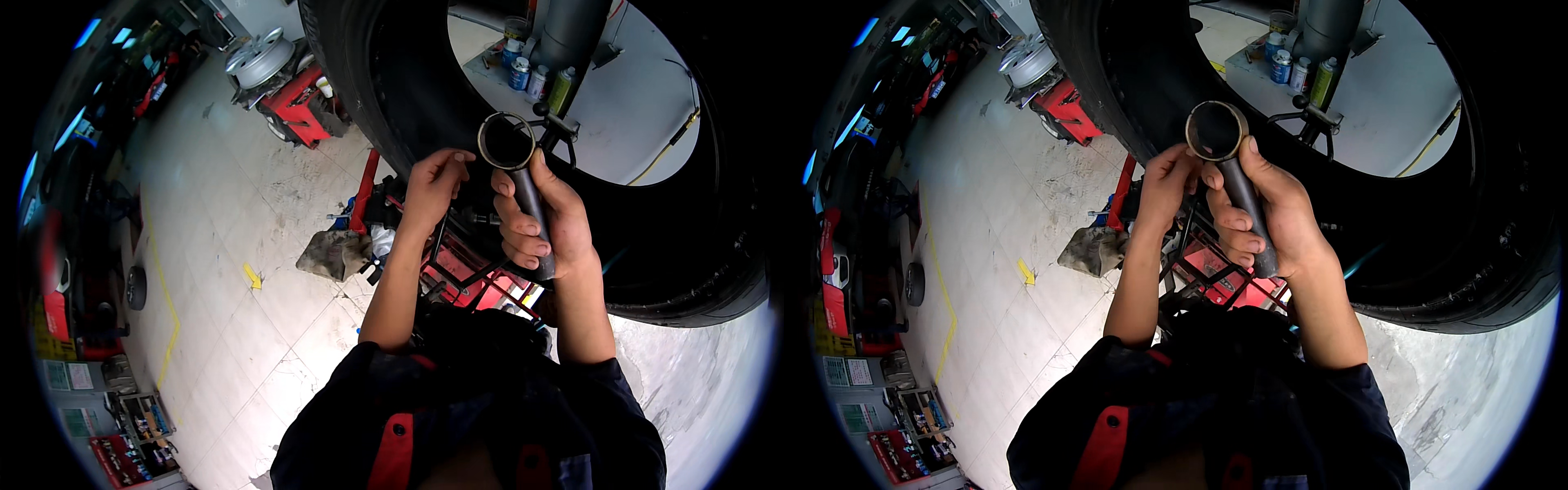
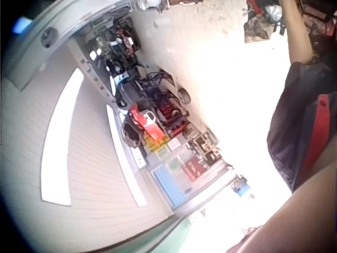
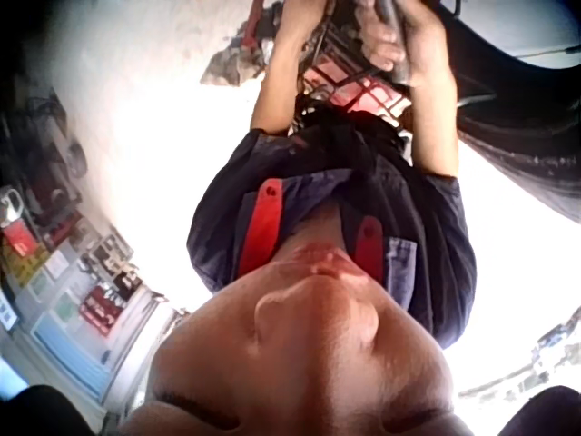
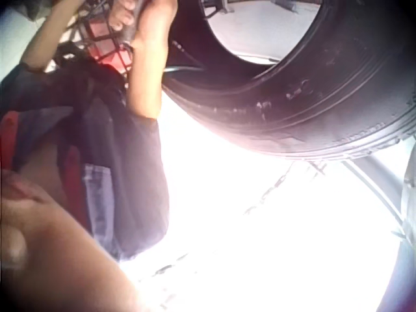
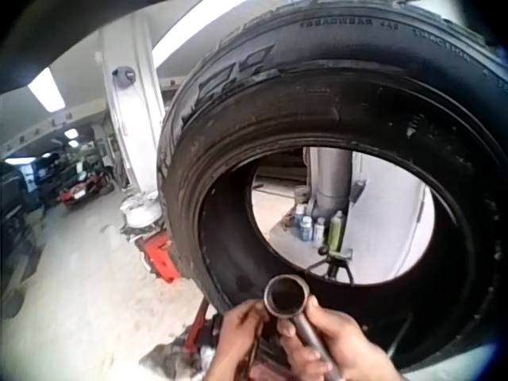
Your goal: The person works on a tire mounted on a red tire changer, repeatedly applying spray lubricant and wiping the inner bead area with a cloth. They use a metal ring tool to press or adjust the bead and continue cleaning the inner surface throughout the clip.
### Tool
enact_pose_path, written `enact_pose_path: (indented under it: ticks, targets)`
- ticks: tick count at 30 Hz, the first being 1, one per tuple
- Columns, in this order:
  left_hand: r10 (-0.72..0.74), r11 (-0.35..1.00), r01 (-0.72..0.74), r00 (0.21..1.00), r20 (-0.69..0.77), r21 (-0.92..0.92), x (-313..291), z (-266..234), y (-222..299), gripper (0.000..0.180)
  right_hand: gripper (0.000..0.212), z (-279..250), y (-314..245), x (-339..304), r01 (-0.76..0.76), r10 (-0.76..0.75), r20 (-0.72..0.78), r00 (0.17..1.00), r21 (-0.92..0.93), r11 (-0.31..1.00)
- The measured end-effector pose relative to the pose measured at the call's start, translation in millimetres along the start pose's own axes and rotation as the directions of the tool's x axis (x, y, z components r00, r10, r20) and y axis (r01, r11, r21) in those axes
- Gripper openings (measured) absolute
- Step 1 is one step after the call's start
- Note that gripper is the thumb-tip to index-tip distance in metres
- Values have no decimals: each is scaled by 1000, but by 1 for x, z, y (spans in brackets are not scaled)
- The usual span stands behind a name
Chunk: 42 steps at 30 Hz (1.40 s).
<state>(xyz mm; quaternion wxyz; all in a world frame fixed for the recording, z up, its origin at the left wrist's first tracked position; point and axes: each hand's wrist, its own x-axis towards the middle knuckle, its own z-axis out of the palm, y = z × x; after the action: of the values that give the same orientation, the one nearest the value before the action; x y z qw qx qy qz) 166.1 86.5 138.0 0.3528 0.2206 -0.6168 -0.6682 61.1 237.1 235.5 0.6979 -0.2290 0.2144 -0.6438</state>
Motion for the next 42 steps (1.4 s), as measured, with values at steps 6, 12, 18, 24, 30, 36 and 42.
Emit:
enact_pose_path:
  ticks: [6,12,18,24,30,36,42]
  targets:
    - [343,935,-315,919,-196,160,-46,16,90,17,54,7,4,-31,-39,26,95,995,135,990]
    - [459,875,-431,883,-97,221,-59,35,114,19,54,6,1,-39,-68,50,95,994,198,978]
    - [479,859,-451,876,-65,243,-60,39,113,20,56,4,3,-37,-53,37,155,987,100,994]
    - [556,793,-483,823,-117,372,-60,41,111,18,54,18,2,-35,28,-50,-58,997,-332,943]
    - [622,677,-419,765,-166,606,-55,40,103,17,49,16,9,-23,-20,-79,-158,984,-542,840]
    - [678,600,-442,723,-130,667,-49,33,102,19,49,11,11,-17,-45,-56,-166,985,-551,833]
    - [824,351,-609,561,74,711,-34,24,100,20,50,6,11,-14,-72,-5,-161,987,-472,878]
